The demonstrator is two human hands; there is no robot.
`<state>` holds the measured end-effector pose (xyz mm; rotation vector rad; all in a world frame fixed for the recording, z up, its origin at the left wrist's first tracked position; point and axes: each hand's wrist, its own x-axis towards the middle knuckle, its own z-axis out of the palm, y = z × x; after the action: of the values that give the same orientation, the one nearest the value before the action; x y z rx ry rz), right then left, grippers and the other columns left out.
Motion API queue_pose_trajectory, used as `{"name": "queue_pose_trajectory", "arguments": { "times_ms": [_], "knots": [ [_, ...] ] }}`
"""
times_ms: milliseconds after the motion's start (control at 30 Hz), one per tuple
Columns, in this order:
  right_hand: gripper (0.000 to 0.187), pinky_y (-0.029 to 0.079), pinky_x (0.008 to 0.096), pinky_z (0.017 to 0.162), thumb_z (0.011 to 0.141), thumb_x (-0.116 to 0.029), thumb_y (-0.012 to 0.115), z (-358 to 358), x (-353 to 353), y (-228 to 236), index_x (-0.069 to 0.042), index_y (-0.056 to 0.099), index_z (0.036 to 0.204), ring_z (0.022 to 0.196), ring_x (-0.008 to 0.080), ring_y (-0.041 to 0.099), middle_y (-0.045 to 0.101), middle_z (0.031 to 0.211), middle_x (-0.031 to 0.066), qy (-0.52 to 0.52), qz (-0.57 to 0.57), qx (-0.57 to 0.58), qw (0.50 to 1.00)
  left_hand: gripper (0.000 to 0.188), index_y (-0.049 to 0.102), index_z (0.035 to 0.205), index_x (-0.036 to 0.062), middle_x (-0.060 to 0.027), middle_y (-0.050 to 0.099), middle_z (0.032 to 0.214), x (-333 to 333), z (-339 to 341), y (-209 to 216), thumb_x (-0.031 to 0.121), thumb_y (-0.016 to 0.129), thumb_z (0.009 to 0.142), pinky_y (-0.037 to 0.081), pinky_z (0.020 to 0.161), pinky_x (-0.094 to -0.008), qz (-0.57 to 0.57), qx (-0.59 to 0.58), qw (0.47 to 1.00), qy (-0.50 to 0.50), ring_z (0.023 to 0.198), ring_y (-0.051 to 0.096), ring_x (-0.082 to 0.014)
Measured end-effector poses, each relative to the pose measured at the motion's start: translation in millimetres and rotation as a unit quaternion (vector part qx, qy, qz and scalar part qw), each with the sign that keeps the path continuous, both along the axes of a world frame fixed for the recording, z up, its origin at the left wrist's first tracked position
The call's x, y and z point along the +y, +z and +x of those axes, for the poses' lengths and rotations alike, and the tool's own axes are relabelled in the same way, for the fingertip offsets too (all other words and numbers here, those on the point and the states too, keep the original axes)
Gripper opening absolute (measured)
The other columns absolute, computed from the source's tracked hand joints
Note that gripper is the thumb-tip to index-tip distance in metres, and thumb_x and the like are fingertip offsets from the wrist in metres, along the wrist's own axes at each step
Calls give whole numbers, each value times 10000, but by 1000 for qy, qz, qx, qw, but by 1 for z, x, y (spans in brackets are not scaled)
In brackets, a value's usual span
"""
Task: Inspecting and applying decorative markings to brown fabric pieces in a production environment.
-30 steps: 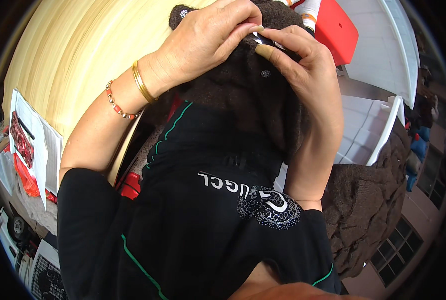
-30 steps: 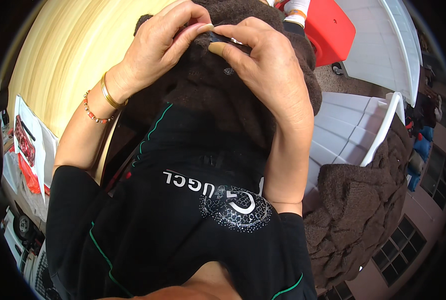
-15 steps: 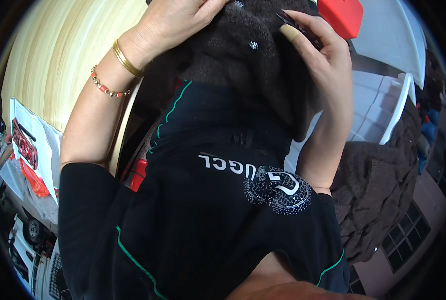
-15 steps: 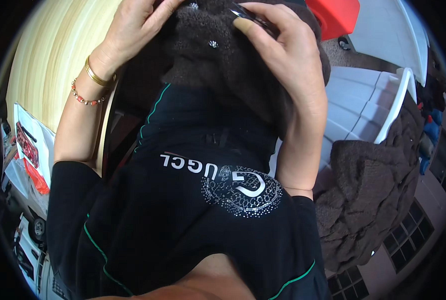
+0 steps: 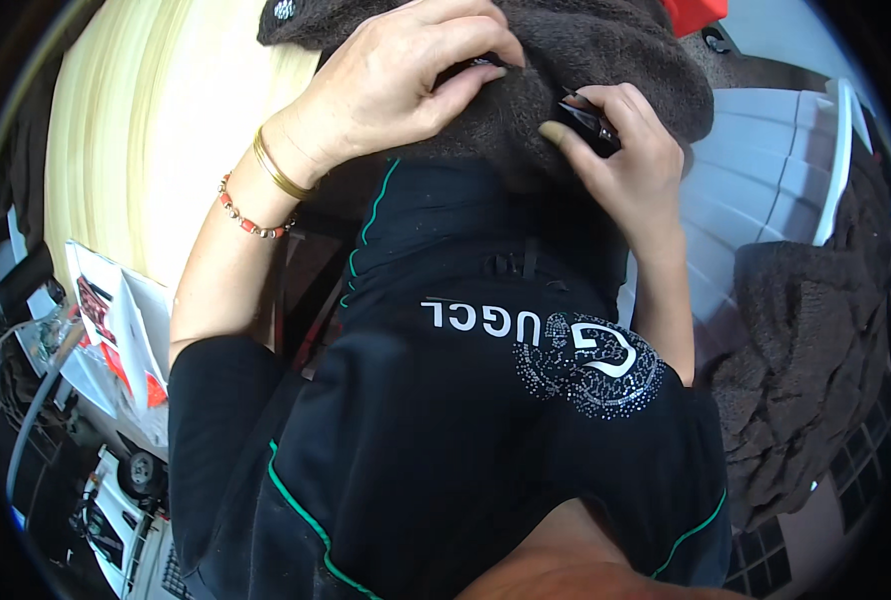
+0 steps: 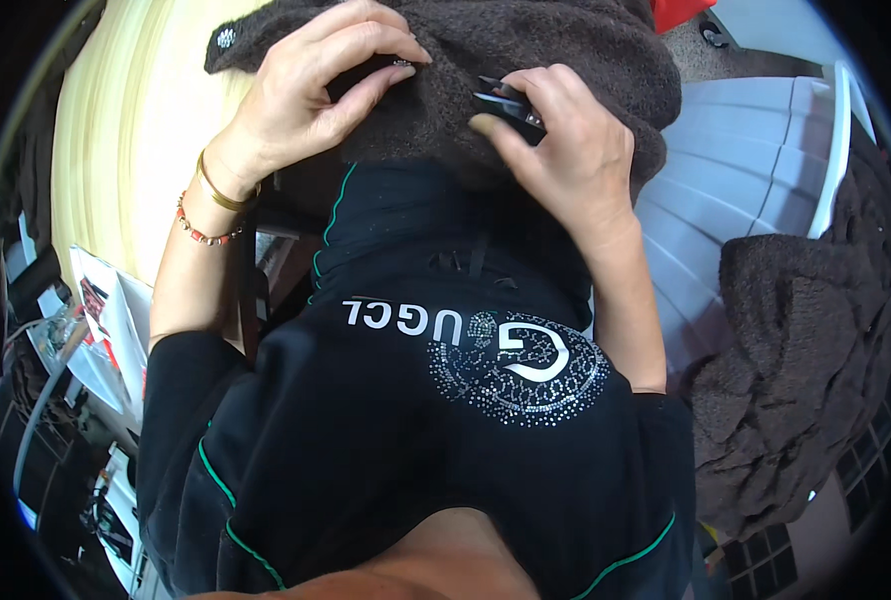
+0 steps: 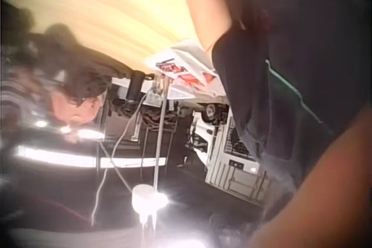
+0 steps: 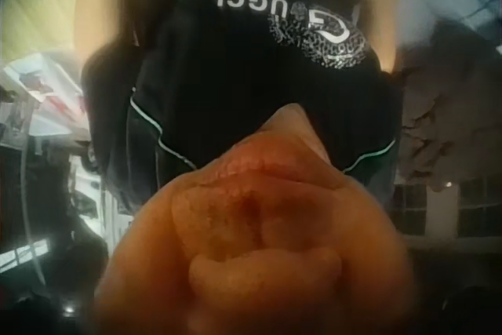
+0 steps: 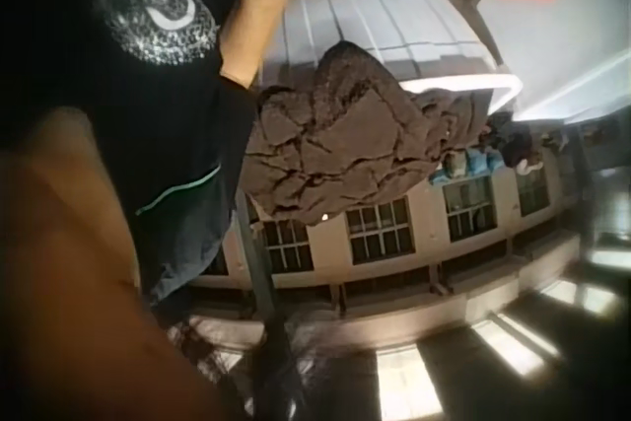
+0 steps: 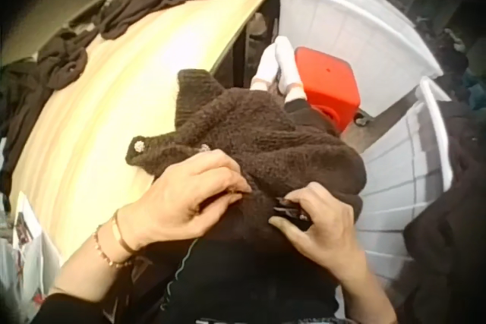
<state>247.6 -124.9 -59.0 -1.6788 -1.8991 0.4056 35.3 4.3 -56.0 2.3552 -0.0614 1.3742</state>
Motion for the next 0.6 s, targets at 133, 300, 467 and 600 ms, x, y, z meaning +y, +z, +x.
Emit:
{"name": "queue_pose_trajectory", "arguments": {
  "times_ms": [133,300,467,600],
  "knots": [
    [267,524,293,767,806,-105,816,17,13,-11,-16,685,1022,839,194,681,691,944,78,-47,-13,25,999,153,681,1010,-2,-116,649,947,-4,-22,10,-43,675,863,537,777,-339,-186,238,950,75,841,650,-285],
    [262,496,267,737,828,-141,810,33,21,-18,-31,685,1030,788,152,624,665,926,52,-63,-15,28,998,327,696,1168,72,-93,653,1188,-4,-20,1,-57,667,868,535,984,-348,-152,341,923,88,1135,651,-275],
    [261,470,250,702,832,-133,816,38,22,-25,-22,684,1028,753,113,569,650,907,29,-64,-2,68,996,304,698,1159,79,-77,645,1148,-7,-13,-5,6,717,865,558,939,-365,-96,375,910,146,1097,656,-270],
    [319,529,288,712,827,-222,826,38,25,-24,-73,702,1080,742,144,634,656,867,26,-62,-2,106,992,234,720,1100,73,-65,641,1126,-5,-13,-8,56,737,867,568,916,-359,-52,389,901,187,1069,659,-259]
  ]
}}
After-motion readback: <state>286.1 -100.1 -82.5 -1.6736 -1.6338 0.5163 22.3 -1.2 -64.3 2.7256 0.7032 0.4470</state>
